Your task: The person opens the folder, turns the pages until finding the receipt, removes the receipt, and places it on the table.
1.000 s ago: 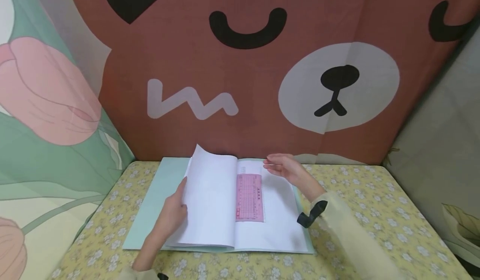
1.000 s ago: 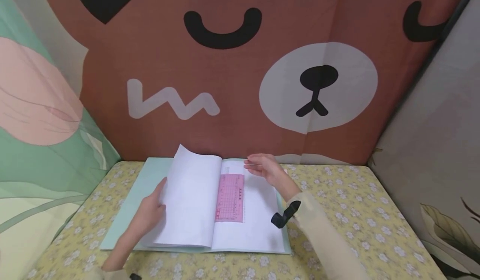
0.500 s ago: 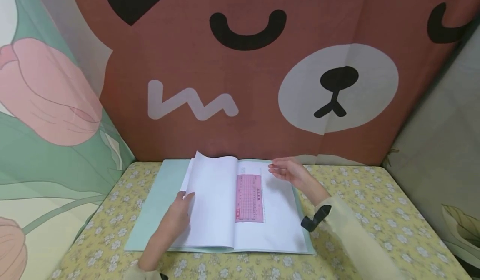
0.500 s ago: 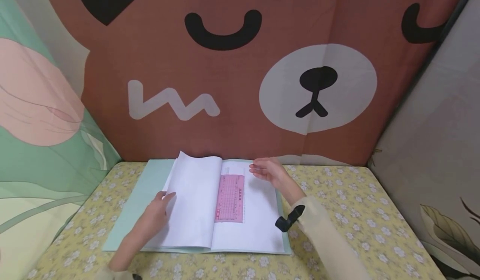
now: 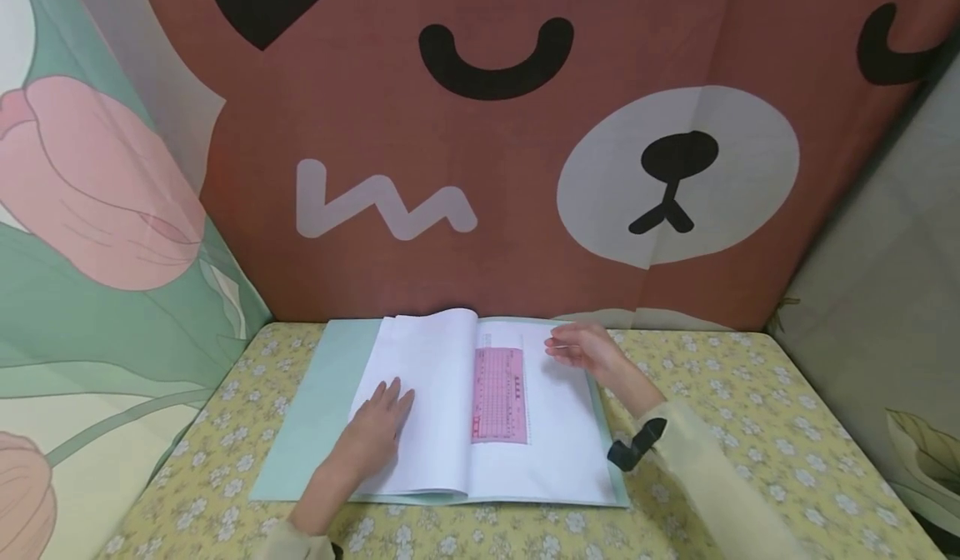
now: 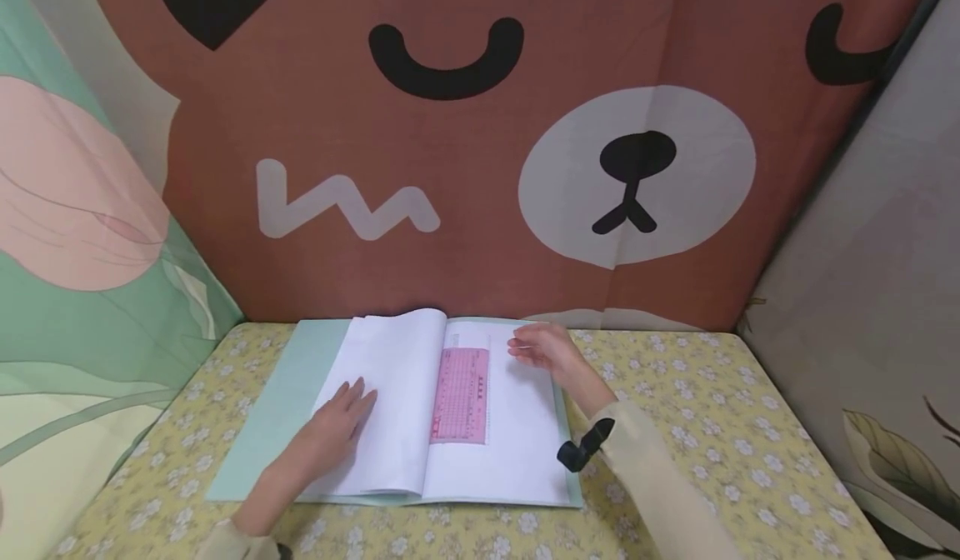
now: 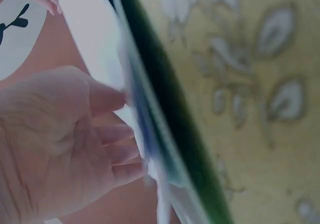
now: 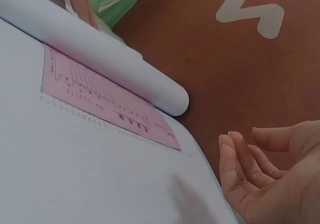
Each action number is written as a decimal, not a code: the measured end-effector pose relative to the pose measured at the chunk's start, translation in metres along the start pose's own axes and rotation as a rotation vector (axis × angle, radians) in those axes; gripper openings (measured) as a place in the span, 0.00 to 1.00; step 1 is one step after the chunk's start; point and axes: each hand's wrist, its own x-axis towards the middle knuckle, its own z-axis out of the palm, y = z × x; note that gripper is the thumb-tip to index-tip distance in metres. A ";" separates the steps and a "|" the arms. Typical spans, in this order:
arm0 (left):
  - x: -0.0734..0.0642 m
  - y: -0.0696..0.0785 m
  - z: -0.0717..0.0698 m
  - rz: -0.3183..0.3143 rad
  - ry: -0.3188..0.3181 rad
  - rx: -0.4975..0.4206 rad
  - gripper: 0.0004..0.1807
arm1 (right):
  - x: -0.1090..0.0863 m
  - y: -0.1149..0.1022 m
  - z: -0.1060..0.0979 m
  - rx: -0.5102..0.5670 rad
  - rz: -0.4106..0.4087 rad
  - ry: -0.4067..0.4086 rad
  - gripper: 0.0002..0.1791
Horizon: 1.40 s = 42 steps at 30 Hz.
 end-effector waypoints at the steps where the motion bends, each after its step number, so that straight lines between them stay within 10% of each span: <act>1: 0.001 0.001 0.000 -0.017 -0.044 -0.044 0.25 | 0.000 0.001 -0.001 -0.003 0.001 0.002 0.21; 7: 0.004 0.003 -0.001 -0.116 -0.226 -0.201 0.43 | -0.002 0.010 -0.007 -0.164 -0.045 0.035 0.20; 16: 0.007 -0.002 0.002 -0.122 -0.340 -0.191 0.58 | -0.007 0.026 -0.010 -0.621 -0.231 0.144 0.13; 34: 0.003 0.000 -0.001 -0.125 -0.319 -0.183 0.57 | -0.004 0.034 0.015 -0.519 0.010 0.059 0.16; 42: 0.003 0.005 -0.002 -0.123 -0.326 -0.200 0.57 | -0.002 0.031 0.034 -0.259 0.063 -0.068 0.17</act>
